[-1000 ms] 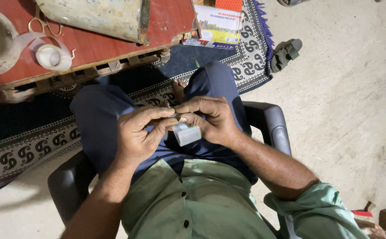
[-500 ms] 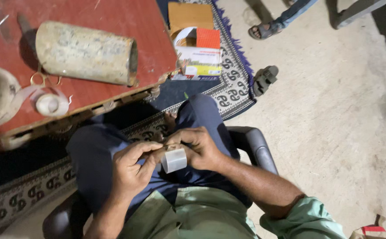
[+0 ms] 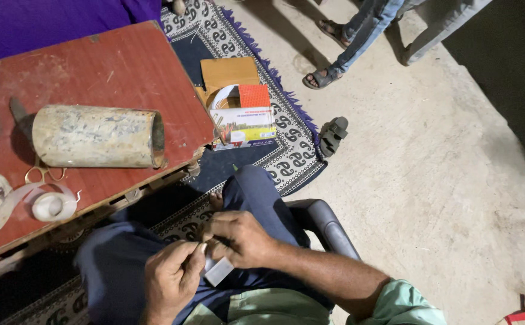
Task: The person repeatedly inserts a small white cloth into a cylindrical container and rubs the interior surface. They periodically remove the cloth, fold it, and reinsert it to continue cleaning the inside of the cylinder.
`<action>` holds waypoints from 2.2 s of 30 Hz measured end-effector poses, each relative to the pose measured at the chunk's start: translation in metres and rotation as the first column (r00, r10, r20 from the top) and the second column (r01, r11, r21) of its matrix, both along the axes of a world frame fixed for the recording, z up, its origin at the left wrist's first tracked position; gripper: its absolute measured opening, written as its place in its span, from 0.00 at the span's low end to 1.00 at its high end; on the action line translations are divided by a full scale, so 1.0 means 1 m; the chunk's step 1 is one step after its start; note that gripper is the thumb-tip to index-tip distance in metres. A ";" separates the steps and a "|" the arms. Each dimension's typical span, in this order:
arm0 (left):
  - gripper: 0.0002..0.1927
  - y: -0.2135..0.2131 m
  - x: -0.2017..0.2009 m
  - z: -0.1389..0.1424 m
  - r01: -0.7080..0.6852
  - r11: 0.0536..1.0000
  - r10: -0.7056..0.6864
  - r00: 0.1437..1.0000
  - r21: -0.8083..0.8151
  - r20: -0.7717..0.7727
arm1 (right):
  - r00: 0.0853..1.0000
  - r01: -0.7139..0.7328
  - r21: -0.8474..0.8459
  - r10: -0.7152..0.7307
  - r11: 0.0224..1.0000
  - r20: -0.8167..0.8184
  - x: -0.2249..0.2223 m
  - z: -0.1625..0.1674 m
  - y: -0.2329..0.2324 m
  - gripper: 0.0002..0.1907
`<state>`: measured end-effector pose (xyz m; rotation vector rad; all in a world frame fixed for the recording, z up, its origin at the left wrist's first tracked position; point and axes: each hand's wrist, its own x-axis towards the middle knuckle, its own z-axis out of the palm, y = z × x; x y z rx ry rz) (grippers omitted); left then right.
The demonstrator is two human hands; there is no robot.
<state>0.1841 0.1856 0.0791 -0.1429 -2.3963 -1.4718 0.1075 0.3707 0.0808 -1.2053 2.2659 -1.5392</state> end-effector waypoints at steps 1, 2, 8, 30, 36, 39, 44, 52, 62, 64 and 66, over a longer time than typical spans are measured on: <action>0.07 0.003 -0.001 0.000 -0.025 1.000 0.025 1.000 -0.014 -0.009 | 0.999 0.012 0.003 -0.012 1.000 -0.044 0.000 0.000 -0.001 0.09; 0.07 0.006 -0.001 -0.001 -0.048 0.998 0.048 0.999 -0.026 -0.020 | 0.996 0.026 0.006 -0.025 1.000 -0.087 0.000 0.000 -0.002 0.10; 0.08 0.009 -0.001 -0.007 -0.247 0.926 0.198 0.962 -0.284 -0.189 | 0.989 0.116 0.145 -0.100 0.983 -0.109 0.003 -0.001 -0.002 0.09; 0.09 -0.030 0.003 -0.059 0.086 0.813 -0.365 0.846 0.576 0.389 | 0.824 -0.233 -0.237 0.321 0.943 0.466 -0.015 0.008 0.013 0.05; 0.13 -0.031 -0.005 -0.034 0.170 0.968 -0.237 0.861 0.183 0.449 | 0.928 -0.282 -0.135 0.306 0.950 0.213 -0.014 0.007 0.011 0.05; 0.12 -0.031 -0.008 -0.022 0.216 0.968 -0.248 0.904 0.129 0.349 | 0.938 -0.274 -0.118 0.292 0.955 0.186 -0.014 0.006 0.010 0.06; 0.09 -0.026 -0.009 -0.011 0.216 0.976 -0.207 0.937 -0.002 0.282 | 0.963 -0.212 -0.035 0.215 0.977 0.164 -0.012 0.007 0.008 0.08; 0.05 0.002 -0.003 -0.011 -0.038 0.976 0.020 0.996 -0.213 -0.087 | 0.996 -0.085 0.047 0.085 0.995 -0.010 -0.003 -0.004 0.002 0.09; 0.06 -0.009 -0.004 -0.011 -0.299 0.929 0.278 0.953 0.218 0.122 | 0.976 0.205 -0.004 -0.204 0.979 0.077 -0.034 0.001 0.005 0.07; 0.08 -0.002 -0.003 -0.026 -0.176 0.844 0.097 0.979 0.506 0.178 | 0.987 0.045 -0.122 -0.025 0.991 0.161 -0.024 -0.002 -0.008 0.10; 0.08 0.000 0.002 -0.038 -0.100 0.896 0.057 0.992 0.434 0.110 | 0.965 0.001 -0.148 0.038 0.989 0.261 -0.017 -0.005 -0.013 0.09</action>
